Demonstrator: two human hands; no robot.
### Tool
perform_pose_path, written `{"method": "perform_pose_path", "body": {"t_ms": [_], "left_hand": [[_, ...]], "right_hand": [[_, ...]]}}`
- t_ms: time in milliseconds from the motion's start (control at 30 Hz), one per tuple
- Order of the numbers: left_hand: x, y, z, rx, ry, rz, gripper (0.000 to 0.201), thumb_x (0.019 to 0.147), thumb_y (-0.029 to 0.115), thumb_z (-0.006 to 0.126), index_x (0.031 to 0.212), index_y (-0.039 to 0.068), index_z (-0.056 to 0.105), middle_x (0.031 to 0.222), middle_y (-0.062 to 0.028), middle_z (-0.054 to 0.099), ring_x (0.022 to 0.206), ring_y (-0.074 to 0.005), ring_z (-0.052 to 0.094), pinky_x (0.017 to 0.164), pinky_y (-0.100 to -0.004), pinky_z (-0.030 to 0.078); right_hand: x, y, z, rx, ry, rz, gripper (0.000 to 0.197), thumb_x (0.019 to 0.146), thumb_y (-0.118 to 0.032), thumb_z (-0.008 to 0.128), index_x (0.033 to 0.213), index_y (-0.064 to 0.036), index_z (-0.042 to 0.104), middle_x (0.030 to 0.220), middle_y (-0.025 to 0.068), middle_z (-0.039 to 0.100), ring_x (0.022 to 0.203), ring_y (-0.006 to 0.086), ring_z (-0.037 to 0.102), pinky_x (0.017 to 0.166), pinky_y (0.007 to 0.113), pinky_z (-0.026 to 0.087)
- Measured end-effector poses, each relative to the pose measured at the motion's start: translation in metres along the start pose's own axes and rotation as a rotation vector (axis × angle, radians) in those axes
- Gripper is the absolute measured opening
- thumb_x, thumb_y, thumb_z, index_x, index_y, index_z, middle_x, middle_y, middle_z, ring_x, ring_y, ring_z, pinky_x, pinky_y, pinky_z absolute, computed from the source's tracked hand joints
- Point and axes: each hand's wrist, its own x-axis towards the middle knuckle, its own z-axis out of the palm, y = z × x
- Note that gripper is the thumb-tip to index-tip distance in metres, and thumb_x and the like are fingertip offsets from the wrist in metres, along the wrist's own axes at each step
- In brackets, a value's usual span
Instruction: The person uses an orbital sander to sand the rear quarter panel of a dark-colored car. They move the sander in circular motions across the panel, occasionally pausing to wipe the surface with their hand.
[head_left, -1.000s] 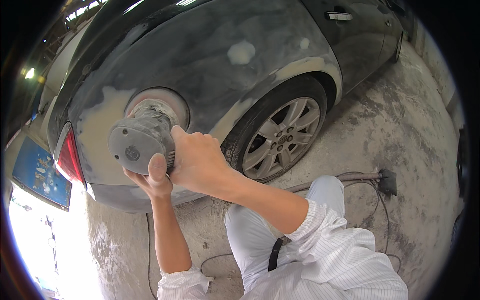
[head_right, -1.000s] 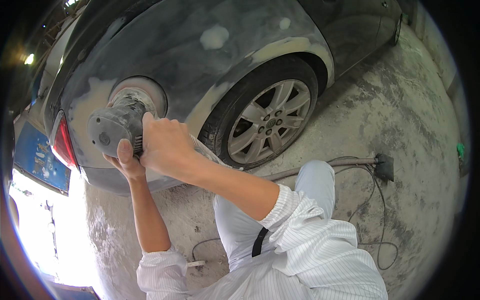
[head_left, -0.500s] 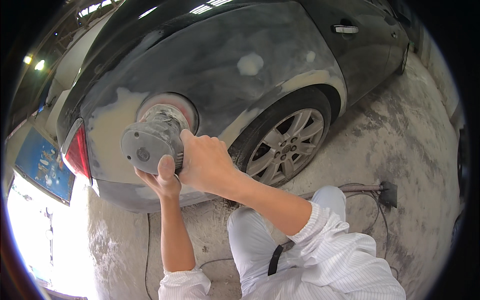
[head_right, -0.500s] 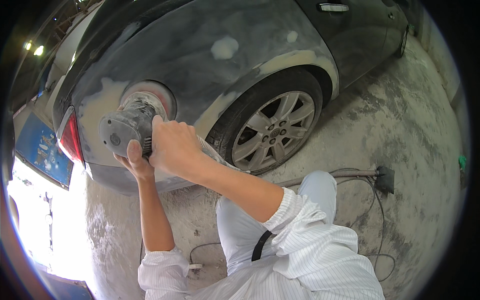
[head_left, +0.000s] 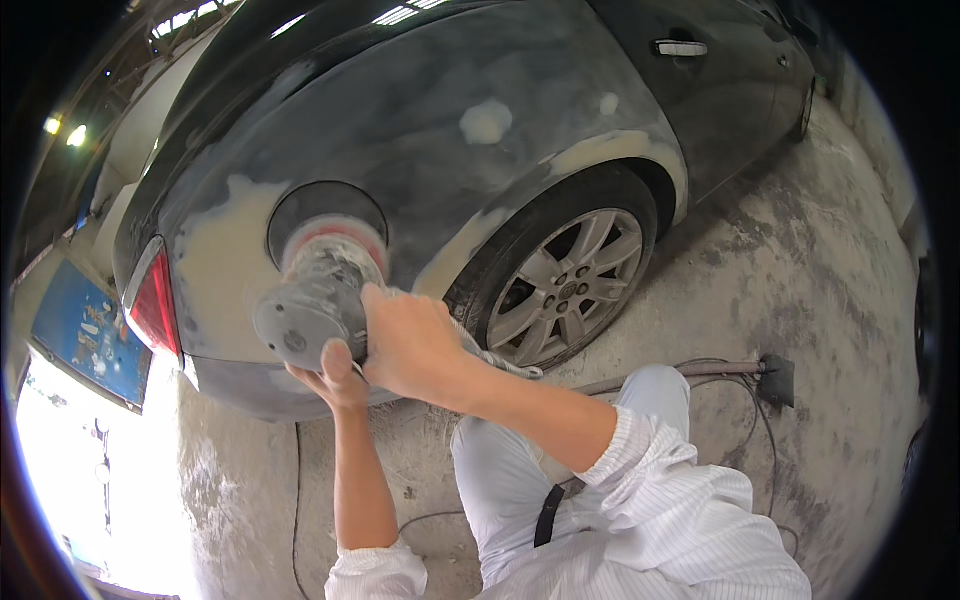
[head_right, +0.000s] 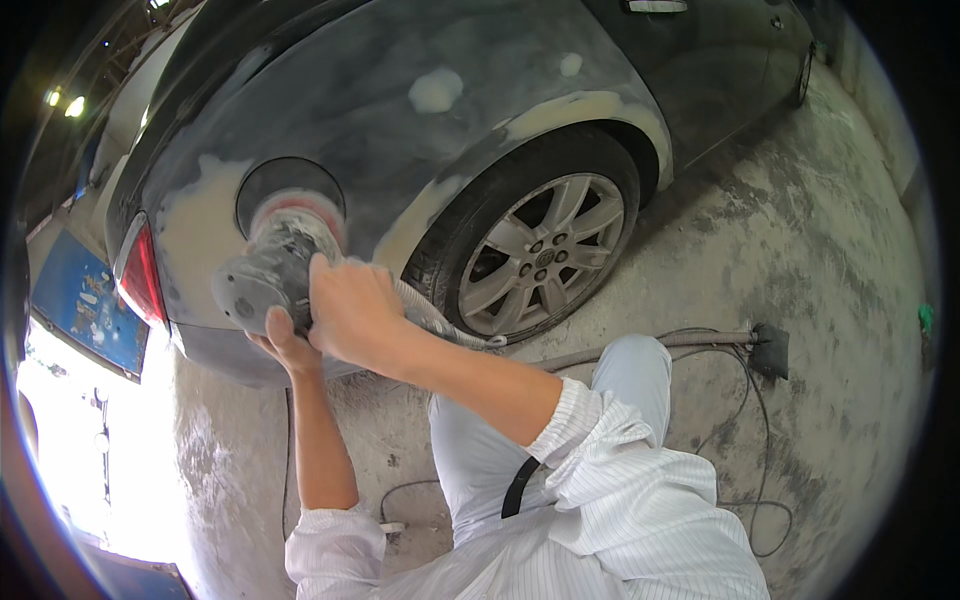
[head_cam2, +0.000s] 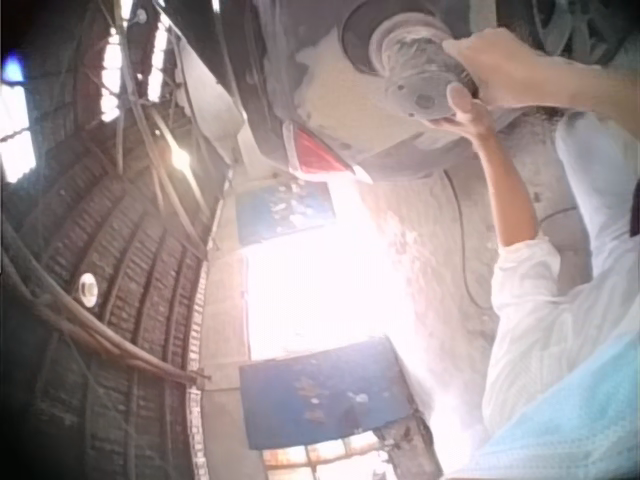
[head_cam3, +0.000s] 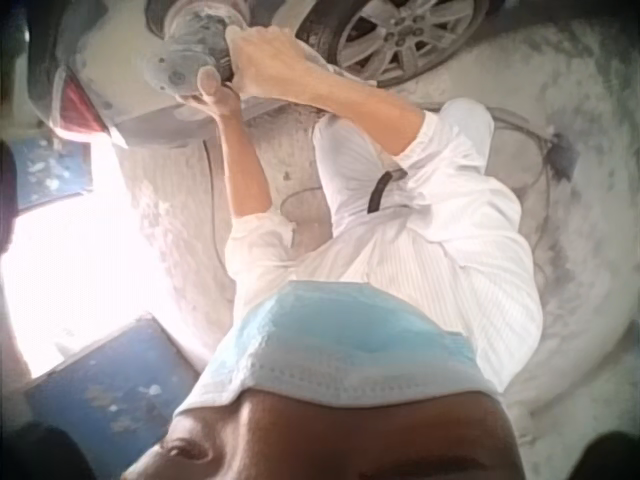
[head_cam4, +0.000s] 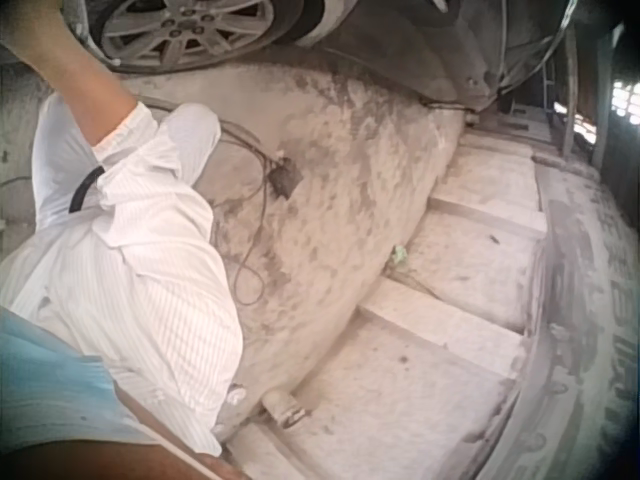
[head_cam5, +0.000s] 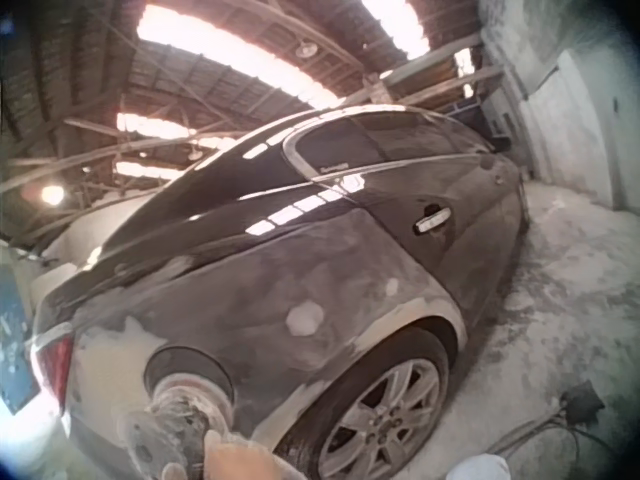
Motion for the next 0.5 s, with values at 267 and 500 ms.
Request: {"method": "perform_pose_path", "body": {"t_ms": [267, 500], "left_hand": [[-0.019, -0.01, -0.005, 0.064, -0.007, -0.113, 0.11, 0.086, 0.07, 0.081, 0.153, -0.013, 0.055, 0.147, -0.0206, 0.062, 0.134, -0.0337, 0.064, 0.112, -0.0505, 0.053], [-0.062, -0.017, 0.013, -0.078, 0.093, -0.127, 0.114, 0.091, 0.064, 0.073, 0.17, -0.008, 0.033, 0.168, -0.0217, 0.047, 0.153, -0.0369, 0.051, 0.127, -0.0543, 0.044]], "right_hand": [[-0.01, 0.009, 0.002, -0.049, 0.012, 0.041, 0.046, 0.072, -0.014, 0.087, 0.106, 0.0036, 0.062, 0.089, 0.026, 0.078, 0.091, 0.0466, 0.079, 0.083, 0.055, 0.062], [-0.023, 0.016, 0.003, -0.29, -0.103, -0.008, 0.047, 0.075, -0.019, 0.088, 0.109, -0.001, 0.062, 0.095, 0.0209, 0.079, 0.09, 0.043, 0.081, 0.082, 0.053, 0.063]]}}
